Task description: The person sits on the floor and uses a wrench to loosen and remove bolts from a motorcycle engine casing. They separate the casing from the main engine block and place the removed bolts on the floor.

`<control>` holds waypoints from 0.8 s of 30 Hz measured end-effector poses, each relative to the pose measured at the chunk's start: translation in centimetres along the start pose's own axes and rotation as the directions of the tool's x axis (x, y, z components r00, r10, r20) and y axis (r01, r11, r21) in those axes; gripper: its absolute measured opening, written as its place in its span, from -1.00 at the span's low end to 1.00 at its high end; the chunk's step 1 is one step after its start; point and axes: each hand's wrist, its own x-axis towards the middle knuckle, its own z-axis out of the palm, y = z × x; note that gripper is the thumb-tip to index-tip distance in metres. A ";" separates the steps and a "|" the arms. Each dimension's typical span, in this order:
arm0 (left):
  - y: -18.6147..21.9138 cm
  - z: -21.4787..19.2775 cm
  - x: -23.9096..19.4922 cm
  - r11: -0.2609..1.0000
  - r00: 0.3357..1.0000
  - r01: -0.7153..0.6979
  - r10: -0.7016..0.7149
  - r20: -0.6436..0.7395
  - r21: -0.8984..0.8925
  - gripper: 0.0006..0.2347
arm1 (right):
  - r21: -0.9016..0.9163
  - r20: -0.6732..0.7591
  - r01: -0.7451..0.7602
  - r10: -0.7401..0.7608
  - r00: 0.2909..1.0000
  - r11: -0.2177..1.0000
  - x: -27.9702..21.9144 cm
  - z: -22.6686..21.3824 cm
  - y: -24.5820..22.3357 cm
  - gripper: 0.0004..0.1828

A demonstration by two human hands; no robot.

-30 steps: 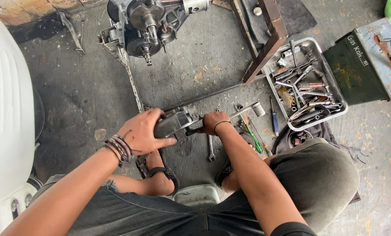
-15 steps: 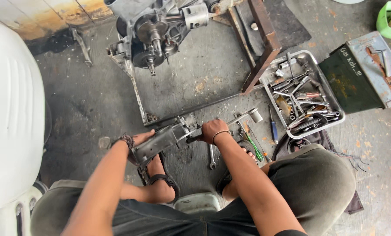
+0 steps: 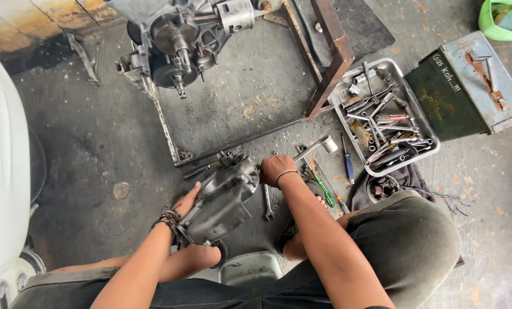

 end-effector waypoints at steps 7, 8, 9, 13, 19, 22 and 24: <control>4.4 1.2 -8.8 0.999 0.980 0.023 -0.027 -0.200 -0.022 -0.04 | 0.090 -0.013 -0.024 0.025 1.000 0.996 1.9 0.2 2.2 -0.65; 5.0 1.1 -9.3 0.999 0.967 -0.010 0.001 -0.255 -0.036 -0.09 | 0.148 0.002 -0.023 0.023 1.000 0.989 1.9 -0.3 2.1 -0.65; 5.7 0.9 -9.8 0.998 0.951 -0.043 0.027 -0.309 -0.046 -0.13 | 0.205 0.019 -0.025 0.021 1.000 0.978 2.0 -0.8 2.0 -0.65; 5.4 1.3 -8.6 0.987 0.918 -0.115 0.064 -0.392 -0.109 -0.24 | 0.216 -0.003 0.019 -0.018 1.000 0.976 3.7 -3.2 1.1 -0.63; 4.3 2.4 -5.6 0.947 0.920 -0.141 0.017 -0.392 -0.290 -0.22 | 0.006 -0.106 0.163 -0.162 0.981 0.987 7.7 -5.5 0.1 -0.69; 4.9 3.0 -4.4 0.932 0.931 -0.124 -0.009 -0.365 -0.340 -0.22 | -0.093 -0.151 0.255 -0.267 0.952 0.962 10.0 -6.0 0.4 -0.62; 5.5 3.5 -4.4 0.912 0.948 -0.099 -0.035 -0.316 -0.398 -0.16 | -0.125 -0.183 0.283 -0.303 0.935 0.951 11.0 -5.8 0.6 -0.57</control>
